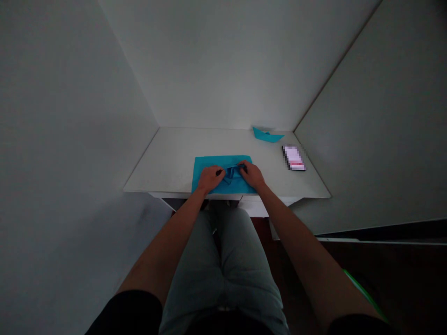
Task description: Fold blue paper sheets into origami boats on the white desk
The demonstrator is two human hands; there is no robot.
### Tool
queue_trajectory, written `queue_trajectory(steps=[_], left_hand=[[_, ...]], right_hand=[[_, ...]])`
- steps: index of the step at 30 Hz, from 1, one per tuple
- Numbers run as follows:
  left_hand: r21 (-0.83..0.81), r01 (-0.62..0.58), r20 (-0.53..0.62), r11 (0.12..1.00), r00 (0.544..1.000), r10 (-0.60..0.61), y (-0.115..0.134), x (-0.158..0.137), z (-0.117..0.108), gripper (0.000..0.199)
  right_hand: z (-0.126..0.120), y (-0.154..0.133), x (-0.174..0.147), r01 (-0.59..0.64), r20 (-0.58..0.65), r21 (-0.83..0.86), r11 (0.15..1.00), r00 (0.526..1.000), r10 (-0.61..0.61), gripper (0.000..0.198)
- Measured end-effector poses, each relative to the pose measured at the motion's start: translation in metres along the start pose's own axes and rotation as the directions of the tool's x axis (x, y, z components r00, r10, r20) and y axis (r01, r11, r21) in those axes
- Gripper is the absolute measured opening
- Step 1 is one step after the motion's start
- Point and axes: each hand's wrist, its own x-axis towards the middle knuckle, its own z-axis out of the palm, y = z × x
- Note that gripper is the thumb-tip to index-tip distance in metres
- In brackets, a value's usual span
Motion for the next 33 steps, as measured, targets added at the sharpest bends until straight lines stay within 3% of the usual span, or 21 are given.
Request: queue_trajectory(steps=[5, 11, 16, 23, 26, 29, 33], left_hand=[[-0.054, 0.009, -0.008, 0.999, 1.0, -0.009, 0.0, 0.0, 0.0, 0.029], [-0.026, 0.032, 0.004, 0.999, 0.999, -0.032, 0.0, -0.001, 0.0, 0.029], [-0.044, 0.017, 0.018, 0.999, 1.0, -0.016, 0.001, -0.002, -0.002, 0.032], [0.1, -0.179, 0.023, 0.979, 0.984, 0.178, 0.014, -0.016, -0.004, 0.04], [0.107, -0.207, 0.056, 0.972, 0.978, 0.202, 0.017, -0.019, -0.004, 0.043], [0.06, -0.137, 0.074, 0.989, 0.988, 0.133, 0.024, -0.016, 0.0, 0.051], [-0.1, 0.09, 0.109, 0.991, 0.991, -0.079, 0.044, -0.002, 0.013, 0.072]], right_hand=[[0.0, 0.007, 0.001, -0.002, -0.078, 0.186, 0.983, 0.997, 0.016, 0.032], [0.003, 0.016, 0.001, 0.042, -0.199, 0.444, 0.895, 0.979, 0.052, 0.051], [0.002, 0.018, 0.001, -0.004, -0.218, 0.514, 0.858, 0.967, 0.135, 0.052], [-0.002, 0.013, 0.003, -0.039, -0.209, 0.601, 0.798, 0.956, 0.204, 0.051], [-0.003, 0.012, 0.003, -0.055, -0.172, 0.617, 0.785, 0.964, 0.203, 0.051], [-0.003, 0.011, 0.003, -0.078, -0.128, 0.611, 0.788, 0.972, 0.196, 0.051], [-0.003, 0.009, 0.003, -0.088, -0.135, 0.614, 0.785, 0.967, 0.214, 0.049]])
